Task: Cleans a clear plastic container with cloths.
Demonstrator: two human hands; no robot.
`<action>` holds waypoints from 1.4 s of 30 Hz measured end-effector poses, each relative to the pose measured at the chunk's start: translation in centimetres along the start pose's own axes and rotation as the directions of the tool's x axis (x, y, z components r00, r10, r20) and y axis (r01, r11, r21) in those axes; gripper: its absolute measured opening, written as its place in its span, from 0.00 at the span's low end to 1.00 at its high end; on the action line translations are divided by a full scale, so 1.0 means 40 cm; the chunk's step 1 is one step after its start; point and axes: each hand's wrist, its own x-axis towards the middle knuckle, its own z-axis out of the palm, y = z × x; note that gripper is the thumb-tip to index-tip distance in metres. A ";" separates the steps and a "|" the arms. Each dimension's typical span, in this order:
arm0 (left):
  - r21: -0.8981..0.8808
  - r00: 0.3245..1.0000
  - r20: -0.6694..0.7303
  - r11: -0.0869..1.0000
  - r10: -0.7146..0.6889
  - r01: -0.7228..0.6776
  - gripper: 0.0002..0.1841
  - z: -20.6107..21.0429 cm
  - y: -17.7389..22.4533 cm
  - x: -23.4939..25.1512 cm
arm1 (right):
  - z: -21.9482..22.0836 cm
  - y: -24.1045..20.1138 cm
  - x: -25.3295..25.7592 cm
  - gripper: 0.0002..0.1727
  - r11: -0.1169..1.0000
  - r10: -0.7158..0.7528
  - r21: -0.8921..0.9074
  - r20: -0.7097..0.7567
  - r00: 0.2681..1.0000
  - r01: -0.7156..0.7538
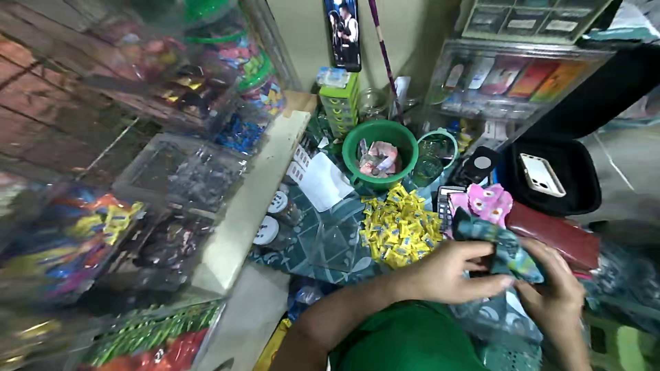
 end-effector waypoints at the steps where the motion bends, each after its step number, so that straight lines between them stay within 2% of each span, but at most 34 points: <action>1: 0.131 0.999 -0.042 0.991 0.008 -0.002 0.15 -0.046 -0.011 -0.039 | -0.005 0.006 0.011 0.20 1.000 -0.004 0.026 -0.002 1.000 0.004; 2: 0.252 0.989 -0.135 0.964 -0.053 0.086 0.14 -0.097 -0.024 -0.084 | -0.017 0.006 0.021 0.18 0.999 0.000 0.043 0.000 1.000 0.000; 3: 0.349 0.944 -0.279 0.898 -0.173 0.268 0.13 -0.149 -0.041 -0.131 | -0.033 0.005 0.027 0.17 0.998 0.003 0.056 -0.008 1.000 -0.003; 4: 0.395 0.844 -0.431 0.774 -0.319 0.494 0.14 -0.203 -0.064 -0.178 | -0.049 0.002 0.031 0.16 0.998 0.011 0.063 -0.021 1.000 -0.009; 6: 0.402 0.557 -0.674 0.392 -0.484 0.827 0.18 -0.301 -0.153 -0.282 | -0.077 -0.002 0.037 0.17 0.997 0.024 0.073 -0.050 0.998 -0.020; 7: 0.366 0.423 -0.760 0.212 -0.494 0.906 0.20 -0.333 -0.205 -0.337 | -0.087 -0.003 0.039 0.17 0.997 0.030 0.079 -0.067 0.997 -0.024; 8: 0.308 0.315 -0.814 0.099 -0.488 0.946 0.23 -0.351 -0.249 -0.391 | -0.096 -0.006 0.042 0.18 0.996 0.038 0.084 -0.082 0.996 -0.031; 9: 0.248 0.248 -0.840 0.065 -0.482 0.967 0.25 -0.362 -0.283 -0.437 | -0.101 -0.009 0.044 0.18 0.995 0.049 0.094 -0.099 0.994 -0.040; 11: 0.154 0.198 -0.859 0.130 -0.472 0.980 0.26 -0.371 -0.328 -0.501 | -0.104 -0.016 0.046 0.18 0.992 0.065 0.115 -0.123 0.990 -0.051; 14: 0.130 0.203 -0.861 0.185 -0.466 0.974 0.21 -0.370 -0.348 -0.520 | -0.097 -0.020 0.050 0.18 0.989 0.069 0.137 -0.146 0.987 -0.049; 18: 0.174 0.257 -0.882 0.235 -0.395 0.956 0.20 -0.364 -0.319 -0.504 | -0.100 -0.030 0.059 0.19 0.989 0.061 0.143 -0.149 0.987 -0.040; 19: 0.176 0.279 -0.891 0.296 -0.358 0.939 0.20 -0.364 -0.306 -0.503 | -0.103 -0.033 0.058 0.19 0.989 0.060 0.143 -0.151 0.987 -0.038; 21: 0.121 0.297 -0.909 0.498 -0.292 0.859 0.22 -0.366 -0.284 -0.511 | -0.108 -0.042 0.058 0.19 0.986 0.070 0.162 -0.163 0.984 -0.043; 23: -0.123 0.244 -0.879 0.690 -0.409 0.714 0.31 -0.365 -0.261 -0.514 | -0.108 -0.054 0.062 0.19 0.979 0.088 0.197 -0.186 0.979 -0.051; 24: -0.250 0.237 -0.828 0.713 -0.508 0.655 0.33 -0.361 -0.255 -0.516 | -0.106 -0.060 0.066 0.19 0.974 0.094 0.221 -0.195 0.976 -0.049; 25: -0.315 0.244 -0.785 0.705 -0.570 0.636 0.29 -0.355 -0.256 -0.518 | -0.102 -0.068 0.072 0.19 0.968 0.096 0.249 -0.209 0.973 -0.042; 27: -0.340 0.265 -0.769 0.724 -0.582 0.600 0.20 -0.336 -0.255 -0.518 | -0.094 -0.090 0.089 0.18 0.952 0.100 0.307 -0.238 0.966 -0.023; 30: -0.320 0.306 -0.844 0.870 -0.441 0.374 0.11 -0.325 -0.202 -0.483 | -0.087 -0.125 0.120 0.16 0.921 0.109 0.389 -0.259 0.960 0.001; 32: -0.366 0.387 -0.827 0.913 -0.408 0.180 0.17 -0.315 -0.147 -0.429 | -0.076 -0.158 0.147 0.14 0.891 0.144 0.454 -0.272 0.952 -0.005; 34: -0.467 0.530 -0.746 0.884 -0.402 0.013 0.18 -0.293 -0.113 -0.352 | -0.044 -0.188 0.184 0.13 0.866 0.138 0.498 -0.304 0.943 0.034; 36: -0.582 0.668 -0.626 0.812 -0.402 -0.056 0.17 -0.266 -0.119 -0.284 | 0.008 -0.208 0.225 0.13 0.864 0.088 0.494 -0.330 0.940 0.093; 37: -0.626 0.703 -0.572 0.778 -0.422 -0.042 0.18 -0.248 -0.120 -0.254 | 0.039 -0.209 0.240 0.14 0.866 0.068 0.489 -0.330 0.941 0.109; 38: -0.666 0.713 -0.533 0.745 -0.456 -0.021 0.19 -0.226 -0.116 -0.225 | 0.070 -0.201 0.245 0.16 0.871 0.047 0.480 -0.294 0.955 0.105; 39: -0.700 0.697 -0.523 0.713 -0.491 -0.023 0.20 -0.201 -0.107 -0.194 | 0.097 -0.183 0.239 0.19 0.880 0.016 0.468 -0.196 0.980 0.079; 40: -0.725 0.686 -0.516 0.688 -0.513 -0.030 0.21 -0.181 -0.099 -0.168 | 0.116 -0.161 0.224 0.25 0.899 -0.033 0.437 -0.018 0.999 0.037; 41: -0.731 0.688 -0.503 0.682 -0.523 -0.017 0.23 -0.164 -0.088 -0.148 | 0.133 -0.139 0.210 0.35 0.915 -0.084 0.403 0.200 0.976 -0.004; 42: -0.729 0.711 -0.472 0.684 -0.522 0.018 0.26 -0.150 -0.079 -0.136 | 0.150 -0.130 0.197 0.45 0.932 -0.112 0.359 0.393 0.913 -0.041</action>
